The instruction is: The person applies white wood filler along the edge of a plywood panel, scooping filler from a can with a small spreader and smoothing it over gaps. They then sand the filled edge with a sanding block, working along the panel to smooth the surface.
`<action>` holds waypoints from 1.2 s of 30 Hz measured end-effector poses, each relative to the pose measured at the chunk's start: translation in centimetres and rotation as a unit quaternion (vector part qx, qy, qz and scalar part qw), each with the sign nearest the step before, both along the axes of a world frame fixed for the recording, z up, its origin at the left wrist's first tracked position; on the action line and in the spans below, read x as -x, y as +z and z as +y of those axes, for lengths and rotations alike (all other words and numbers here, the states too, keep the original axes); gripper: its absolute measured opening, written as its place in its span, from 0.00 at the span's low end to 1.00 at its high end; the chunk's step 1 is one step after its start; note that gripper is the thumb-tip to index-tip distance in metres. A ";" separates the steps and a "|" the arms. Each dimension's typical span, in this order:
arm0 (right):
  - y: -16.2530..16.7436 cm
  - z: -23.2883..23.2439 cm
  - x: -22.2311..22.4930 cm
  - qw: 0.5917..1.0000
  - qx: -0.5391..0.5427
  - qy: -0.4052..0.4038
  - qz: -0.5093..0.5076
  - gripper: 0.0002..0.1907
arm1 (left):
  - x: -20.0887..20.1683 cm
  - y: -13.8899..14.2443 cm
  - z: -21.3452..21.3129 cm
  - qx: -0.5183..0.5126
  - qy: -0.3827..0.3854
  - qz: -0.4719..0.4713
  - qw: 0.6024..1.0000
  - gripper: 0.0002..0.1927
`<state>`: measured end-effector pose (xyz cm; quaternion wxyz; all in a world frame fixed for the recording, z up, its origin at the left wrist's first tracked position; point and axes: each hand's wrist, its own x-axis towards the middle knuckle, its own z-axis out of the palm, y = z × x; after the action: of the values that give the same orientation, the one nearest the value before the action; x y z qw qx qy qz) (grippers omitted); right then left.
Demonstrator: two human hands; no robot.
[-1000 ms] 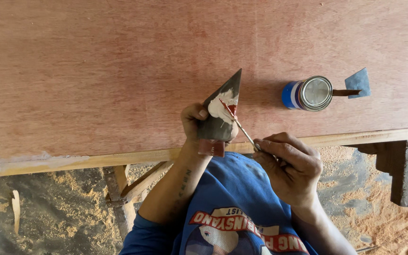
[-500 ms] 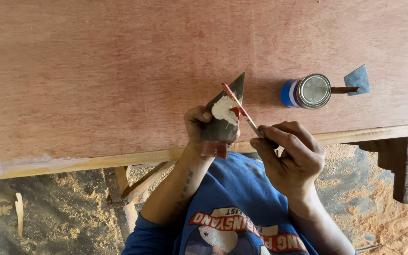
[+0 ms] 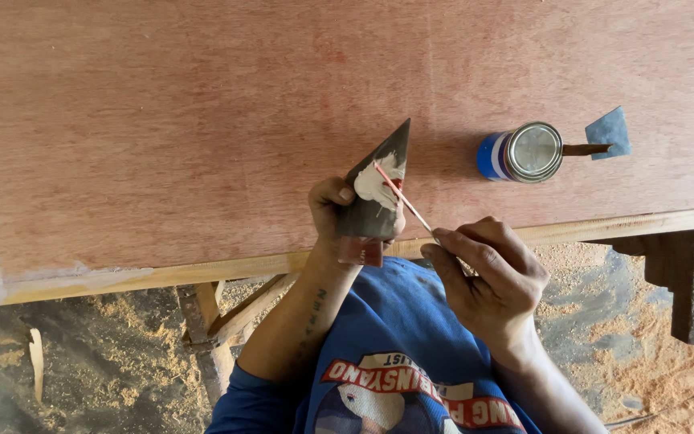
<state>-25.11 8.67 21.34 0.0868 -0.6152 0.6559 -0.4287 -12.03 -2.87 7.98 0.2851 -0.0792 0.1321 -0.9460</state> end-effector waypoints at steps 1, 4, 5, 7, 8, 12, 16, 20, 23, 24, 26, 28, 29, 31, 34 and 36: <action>0.0 0.1 0.0 1.000 -0.005 0.001 0.002 0.13 | 0.0 0.0 -0.1 -0.005 -0.003 0.031 0.999 0.23; 0.0 0.1 0.1 1.000 0.000 -0.004 -0.001 0.13 | -0.3 0.0 -0.5 0.034 0.012 0.053 0.998 0.28; -0.1 0.1 0.2 1.000 0.005 -0.003 -0.004 0.13 | -0.4 0.0 -0.5 0.025 0.007 0.054 0.998 0.28; -0.2 -0.1 0.2 1.000 0.013 -0.003 -0.010 0.13 | -0.4 0.0 -0.4 0.005 -0.004 0.056 0.998 0.27; -0.2 -0.3 0.2 1.000 0.019 -0.001 -0.015 0.13 | -0.3 0.0 -0.2 -0.009 -0.010 0.048 0.999 0.27; -0.2 -0.7 0.0 0.999 0.023 0.004 -0.033 0.13 | 0.3 -0.3 0.7 -0.034 -0.025 0.006 0.999 0.29; -0.4 -0.7 -0.1 0.999 0.020 0.010 -0.043 0.14 | 0.3 -0.7 0.7 -0.012 -0.018 0.011 1.000 0.29; -1.4 0.5 0.2 0.999 -0.002 0.013 -0.046 0.14 | -0.3 -0.6 -0.1 -0.009 -0.001 0.032 0.999 0.28; -3.3 2.5 1.2 0.997 -0.029 -0.021 -0.064 0.13 | -0.8 -0.6 -1.1 -0.001 0.018 0.055 0.998 0.27; -4.3 3.1 2.0 0.996 -0.035 -0.035 -0.074 0.13 | -1.0 -0.7 -1.4 0.003 0.025 0.056 0.998 0.26; -7.2 4.0 4.0 0.993 -0.047 -0.081 -0.072 0.12 | -1.1 -1.0 -1.8 0.005 0.036 0.033 0.999 0.26; -10.7 4.1 7.1 0.986 -0.064 -0.148 -0.051 0.11 | -1.1 -1.6 -1.8 -0.009 0.046 -0.049 0.998 0.26; -12.6 3.9 8.9 0.980 -0.059 -0.176 -0.070 0.12 | -0.9 -2.0 -1.8 0.007 0.047 -0.090 0.995 0.25; -15.7 3.7 12.1 0.967 -0.058 -0.221 -0.108 0.13 | 0.1 -3.2 -1.9 0.040 0.051 -0.174 0.983 0.22; -18.5 3.6 14.5 0.948 -0.074 -0.264 -0.165 0.14 | 1.6 -5.2 -1.5 0.039 0.045 -0.274 0.960 0.23; -18.9 3.6 13.9 0.937 -0.094 -0.267 -0.203 0.14 | 2.7 -6.6 -1.4 0.052 0.075 -0.330 0.940 0.25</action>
<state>-38.99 12.27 2.47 0.1580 -0.3062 0.8015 -0.4887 -14.76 -4.24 1.41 0.3787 0.2124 -0.0255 -0.9004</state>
